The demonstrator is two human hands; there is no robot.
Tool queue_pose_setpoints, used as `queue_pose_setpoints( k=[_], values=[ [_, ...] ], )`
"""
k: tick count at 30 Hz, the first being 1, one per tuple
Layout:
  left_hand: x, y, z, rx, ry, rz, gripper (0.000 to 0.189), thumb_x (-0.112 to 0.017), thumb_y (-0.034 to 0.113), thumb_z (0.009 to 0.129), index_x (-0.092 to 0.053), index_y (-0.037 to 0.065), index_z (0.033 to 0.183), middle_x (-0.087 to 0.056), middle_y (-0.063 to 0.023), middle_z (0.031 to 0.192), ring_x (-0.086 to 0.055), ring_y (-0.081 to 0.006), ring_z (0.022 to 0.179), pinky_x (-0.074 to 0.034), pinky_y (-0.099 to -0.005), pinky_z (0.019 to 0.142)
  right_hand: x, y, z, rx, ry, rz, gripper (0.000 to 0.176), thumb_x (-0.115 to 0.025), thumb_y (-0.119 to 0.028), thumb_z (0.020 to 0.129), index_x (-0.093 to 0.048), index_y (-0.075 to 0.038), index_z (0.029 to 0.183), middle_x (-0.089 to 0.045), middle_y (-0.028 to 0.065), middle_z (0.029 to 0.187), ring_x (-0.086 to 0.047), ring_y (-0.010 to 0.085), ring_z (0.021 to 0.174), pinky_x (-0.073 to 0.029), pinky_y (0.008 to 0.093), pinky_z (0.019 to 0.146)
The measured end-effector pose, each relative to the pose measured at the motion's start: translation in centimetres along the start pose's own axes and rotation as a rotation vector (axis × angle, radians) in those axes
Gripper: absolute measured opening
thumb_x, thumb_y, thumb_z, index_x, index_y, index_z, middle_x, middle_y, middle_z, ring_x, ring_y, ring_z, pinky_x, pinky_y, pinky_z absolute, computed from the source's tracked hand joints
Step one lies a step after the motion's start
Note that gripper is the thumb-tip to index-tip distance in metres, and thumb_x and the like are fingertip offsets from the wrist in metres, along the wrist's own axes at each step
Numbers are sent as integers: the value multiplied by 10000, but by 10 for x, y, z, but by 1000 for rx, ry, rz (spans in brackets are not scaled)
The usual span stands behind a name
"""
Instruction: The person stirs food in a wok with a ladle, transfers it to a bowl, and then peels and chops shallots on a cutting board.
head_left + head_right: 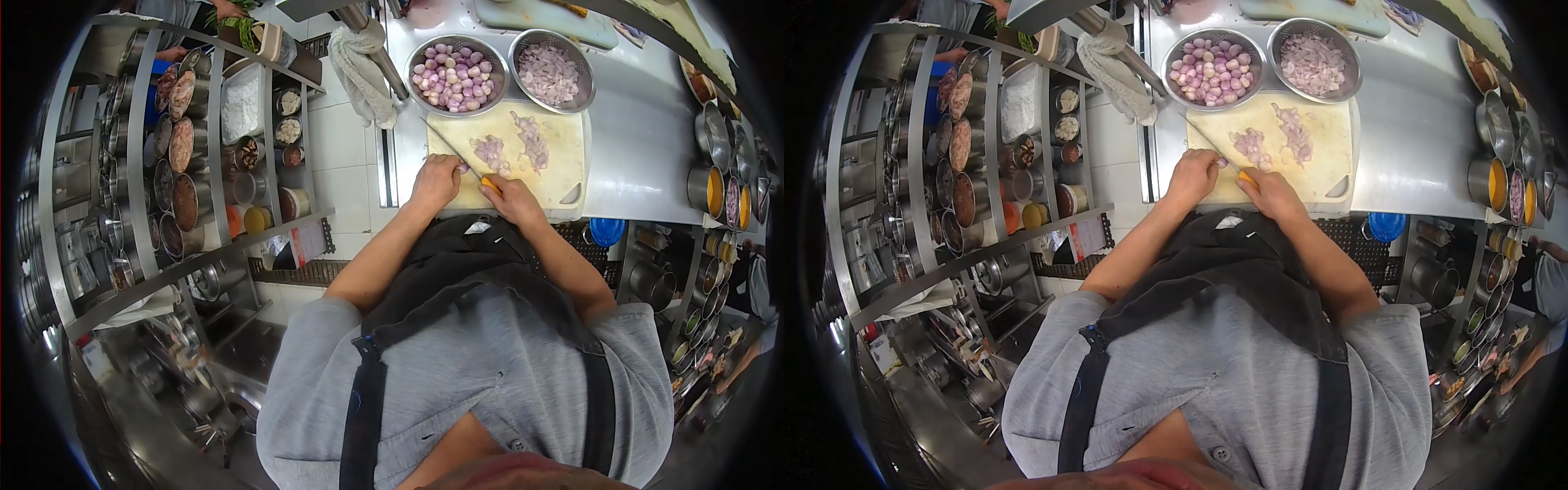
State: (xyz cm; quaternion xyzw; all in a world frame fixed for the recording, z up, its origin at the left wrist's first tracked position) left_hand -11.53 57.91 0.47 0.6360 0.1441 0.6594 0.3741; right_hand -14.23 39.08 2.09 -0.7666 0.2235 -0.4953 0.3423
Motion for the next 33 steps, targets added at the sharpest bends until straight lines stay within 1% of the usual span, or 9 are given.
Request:
queue_pose_setpoints(
  k=[11,14,16,18,20,22,28,31,33],
  values=[
    [0,0,1,-21,-1,-5,90,-626,26,771,-645,14,859,-665,-165,838,-603,-376,803,-483,-457,761,-3,-3,11,32,-19,-16,341,-594,-323,938,-653,-44,1127,-664,246,844,-641,418,822,-496,465,737],
    [0,-1,0,-29,11,1,89,-624,23,773,-648,16,859,-666,-163,843,-603,-373,807,-483,-455,762,-4,-8,13,62,26,4,337,-596,-319,937,-656,-44,1121,-661,247,830,-642,411,807,-494,465,725],
    [-1,-1,0,-29,18,-4,91,-623,21,772,-650,18,859,-667,-161,845,-604,-372,811,-483,-454,761,3,-9,5,38,19,40,368,-610,-336,937,-647,-35,1146,-648,246,782,-630,406,717,-484,442,667],
    [-1,-1,-2,-20,24,-10,94,-623,19,771,-652,20,860,-667,-160,847,-604,-370,816,-484,-454,760,5,-11,4,32,-2,42,373,-607,-335,940,-646,-27,1146,-641,239,754,-630,387,689,-483,433,652],
    [-1,0,-1,13,-30,11,85,-593,24,787,-642,17,856,-654,-173,854,-593,-360,844,-485,-439,803,1,-8,6,22,-14,46,378,-604,-335,942,-644,-19,1146,-635,232,726,-629,368,660,-483,423,638],
    [0,0,0,4,-21,11,83,-594,24,786,-642,17,854,-655,-171,853,-593,-360,842,-487,-439,800,-8,-7,17,39,8,-4,312,-599,-317,937,-666,-43,1070,-659,246,837,-640,414,807,-490,461,723],
    [-1,-4,-1,-1,8,12,101,-629,19,760,-660,17,856,-678,-154,858,-609,-360,841,-496,-445,783,10,-19,-1,-49,-34,86,320,-579,-324,948,-651,-57,1110,-657,250,842,-637,420,813,-490,464,734],
    [-2,-2,-2,-3,10,19,96,-631,23,759,-661,18,850,-678,-155,854,-609,-358,839,-496,-443,784,-4,-12,11,7,-38,7,341,-577,-331,951,-650,-56,1138,-658,250,847,-637,420,811,-491,459,738],
    [-1,-4,-2,7,12,27,93,-632,24,759,-660,18,847,-678,-155,850,-610,-357,837,-497,-442,784,-6,-14,13,-15,-33,-10,348,-578,-332,950,-647,-54,1148,-658,251,853,-638,419,814,-490,459,738]
  ],
)
Point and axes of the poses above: each hand's wrist, its own z-axis towards the middle knuckle, its own x-axis out of the back of the hand, y = z × x, the point moved 3 cm from there along z, towards the middle knuckle
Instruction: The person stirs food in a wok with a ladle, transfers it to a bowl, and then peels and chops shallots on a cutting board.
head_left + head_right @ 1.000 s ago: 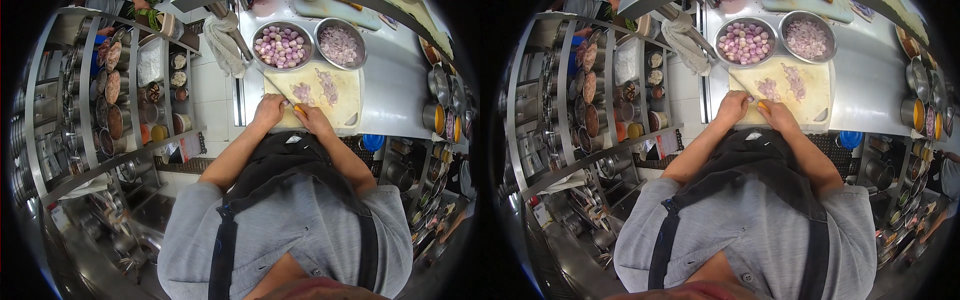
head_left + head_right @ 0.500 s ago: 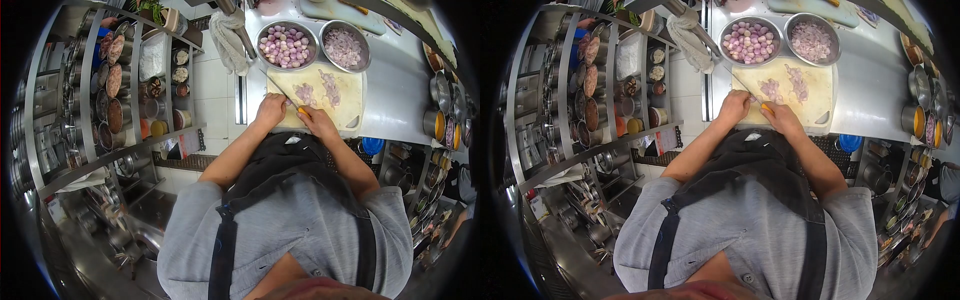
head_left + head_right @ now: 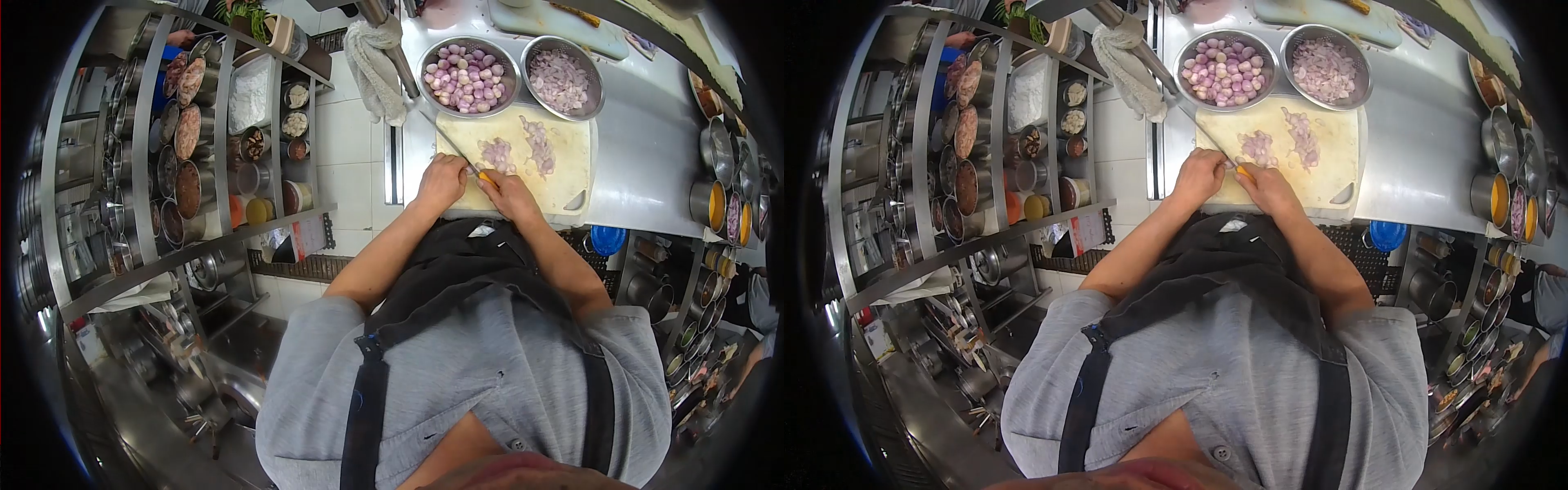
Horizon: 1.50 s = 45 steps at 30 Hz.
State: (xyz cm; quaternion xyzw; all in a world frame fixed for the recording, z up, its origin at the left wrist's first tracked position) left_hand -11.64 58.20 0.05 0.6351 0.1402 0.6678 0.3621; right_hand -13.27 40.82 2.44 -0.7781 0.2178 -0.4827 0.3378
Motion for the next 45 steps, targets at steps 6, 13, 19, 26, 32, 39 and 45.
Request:
queue_pose_setpoints(
  k=[6,13,19,26,32,39,45],
  values=[
    [-1,0,-2,-7,15,-19,87,-639,23,753,-655,15,838,-675,-152,841,-610,-353,834,-496,-436,772,7,-1,-12,-84,-43,102,372,-567,-345,953,-639,-47,1165,-660,259,881,-641,421,845,-493,463,755],
    [1,2,-1,-18,38,-6,70,-623,16,763,-639,8,831,-659,-156,808,-600,-364,818,-486,-448,776,-12,21,3,32,47,13,387,-558,-367,962,-638,-30,1136,-616,150,658,-615,252,602,-484,387,607],
    [-7,6,-8,-57,91,-18,206,-589,-17,733,-635,27,929,-635,-145,1063,-569,-352,977,-474,-435,872,5,37,-19,-84,43,101,348,-565,-289,980,-636,-7,1171,-589,59,613,-520,119,439,-418,300,417],
    [-6,6,-4,-110,-154,148,215,-584,12,709,-639,31,916,-621,-117,968,-575,-297,1005,-503,-372,861,7,47,-20,-92,16,87,323,-579,-253,976,-639,-5,1175,-559,31,613,-500,96,506,-401,271,471],
    [-3,4,3,195,27,22,162,-570,57,805,-627,2,946,-642,-199,923,-621,-365,944,-516,-465,808,13,9,-28,-31,29,-69,385,-578,-312,960,-630,-9,1193,-632,162,643,-625,238,557,-492,364,560],
    [-18,-11,-7,147,14,-36,188,-581,84,839,-616,-13,997,-642,-223,846,-622,-409,900,-506,-493,806,5,16,-28,10,47,-40,384,-606,-321,941,-646,-10,1163,-627,190,642,-635,279,565,-481,392,563],
    [-13,-11,-3,57,72,-40,148,-568,69,843,-615,-6,961,-636,-219,815,-614,-414,835,-496,-503,778,1,20,-26,-30,28,11,389,-613,-328,930,-642,-27,1174,-657,256,774,-668,387,729,-506,428,668]
  ],
)
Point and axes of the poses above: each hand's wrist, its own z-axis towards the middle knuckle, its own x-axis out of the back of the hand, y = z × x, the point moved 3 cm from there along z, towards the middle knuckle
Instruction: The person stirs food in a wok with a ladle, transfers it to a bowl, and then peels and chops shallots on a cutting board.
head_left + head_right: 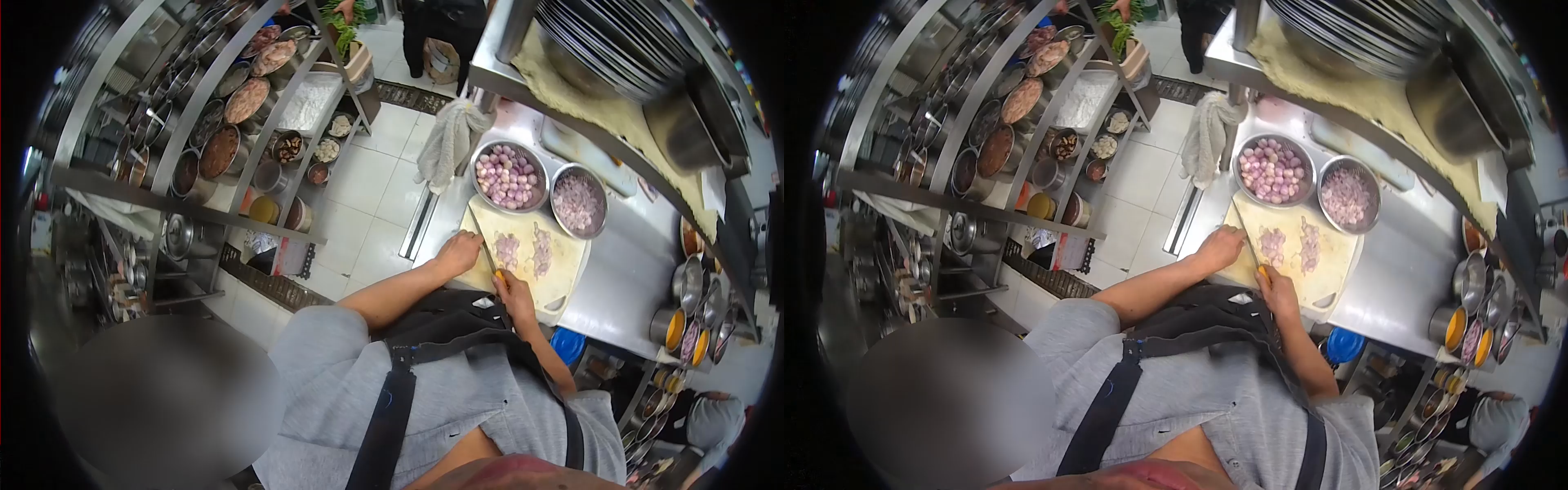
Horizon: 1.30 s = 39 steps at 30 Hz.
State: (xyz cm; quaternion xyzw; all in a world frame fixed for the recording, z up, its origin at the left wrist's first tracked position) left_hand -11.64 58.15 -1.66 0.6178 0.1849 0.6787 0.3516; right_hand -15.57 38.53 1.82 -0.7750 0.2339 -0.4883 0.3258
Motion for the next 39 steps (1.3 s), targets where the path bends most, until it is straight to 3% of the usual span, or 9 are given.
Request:
queue_pose_setpoints(
  k=[4,6,11,15,18,23,39],
  values=[
    [1,2,-1,-3,28,4,73,-585,78,828,-606,12,851,-625,-213,788,-603,-408,798,-481,-496,755,-4,12,5,11,9,-36,409,-607,-355,929,-640,-34,1180,-663,271,846,-664,420,809,-509,452,714],
    [4,4,-1,-22,-16,15,128,-566,80,824,-631,9,909,-639,-209,845,-603,-394,851,-496,-489,782,-1,9,4,-4,-8,-8,413,-600,-363,933,-639,-32,1177,-663,273,856,-657,428,820,-507,458,726],
    [7,5,0,-65,23,-31,76,-581,33,814,-635,13,863,-652,-184,825,-613,-378,814,-501,-470,760,7,-3,1,-47,-25,-16,404,-603,-358,934,-644,-26,1160,-663,269,852,-651,429,812,-504,453,730],
    [7,4,3,-67,31,5,48,-601,34,818,-639,17,841,-662,-164,811,-625,-368,798,-512,-457,737,12,-3,-1,-28,-6,27,403,-603,-359,935,-648,-20,1148,-662,263,837,-646,424,798,-498,455,725],
    [8,5,4,-68,27,12,47,-599,26,818,-639,19,842,-662,-159,808,-624,-368,797,-514,-458,731,17,-7,-1,37,11,-27,406,-595,-351,943,-637,-22,1178,-642,244,725,-657,360,686,-498,411,653],
    [9,7,5,-85,35,1,54,-603,6,802,-638,22,839,-661,-156,808,-620,-367,788,-509,-453,730,10,-13,13,105,-31,-64,365,-591,-347,939,-653,-39,1123,-664,248,861,-637,418,828,-491,457,741],
    [11,8,2,-45,88,-46,53,-626,-5,787,-638,8,836,-654,-157,809,-610,-361,803,-499,-439,736,11,-23,40,80,-131,-45,348,-598,-320,935,-657,-51,1148,-675,241,918,-647,412,867,-505,445,776]
  ],
)
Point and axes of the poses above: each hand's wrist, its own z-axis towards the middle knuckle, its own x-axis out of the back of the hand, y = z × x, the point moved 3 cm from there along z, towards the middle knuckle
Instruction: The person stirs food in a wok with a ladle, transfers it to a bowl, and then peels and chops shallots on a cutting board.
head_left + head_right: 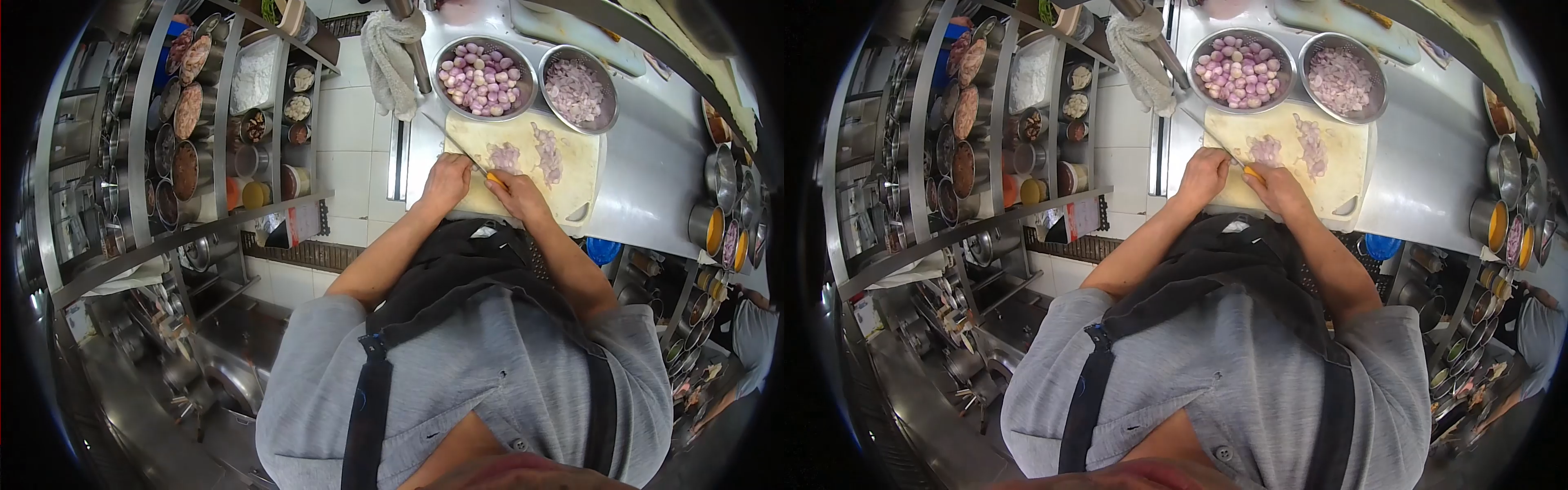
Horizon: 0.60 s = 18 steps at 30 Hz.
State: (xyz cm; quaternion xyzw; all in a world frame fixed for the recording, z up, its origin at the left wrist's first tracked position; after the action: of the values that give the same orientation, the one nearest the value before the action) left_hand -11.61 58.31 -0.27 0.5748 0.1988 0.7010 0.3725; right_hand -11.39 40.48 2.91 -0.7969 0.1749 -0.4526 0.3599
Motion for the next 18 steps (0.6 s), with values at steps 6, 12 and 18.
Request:
queue_pose_setpoints(
  k=[6,12,18],
  values=[
    [-2,0,-2,16,27,-28,23,-589,-10,789,-604,7,793,-625,-173,790,-581,-371,801,-483,-451,748,6,1,-5,-46,-28,24,346,-598,-307,934,-653,-54,1165,-676,239,934,-644,420,879,-504,446,788],
    [-5,-3,-5,19,32,-23,23,-583,-11,777,-598,5,774,-616,-181,776,-583,-378,801,-479,-462,755,6,-6,2,93,21,-4,347,-601,-299,934,-648,-49,1170,-673,243,936,-653,411,856,-508,446,769],
    [-1,-1,-6,21,77,-7,30,-628,10,787,-605,7,768,-614,-180,768,-587,-390,769,-475,-462,733,-5,0,6,40,29,61,326,-625,-279,921,-662,-32,1131,-664,251,894,-654,406,812,-507,437,727]
  ],
)
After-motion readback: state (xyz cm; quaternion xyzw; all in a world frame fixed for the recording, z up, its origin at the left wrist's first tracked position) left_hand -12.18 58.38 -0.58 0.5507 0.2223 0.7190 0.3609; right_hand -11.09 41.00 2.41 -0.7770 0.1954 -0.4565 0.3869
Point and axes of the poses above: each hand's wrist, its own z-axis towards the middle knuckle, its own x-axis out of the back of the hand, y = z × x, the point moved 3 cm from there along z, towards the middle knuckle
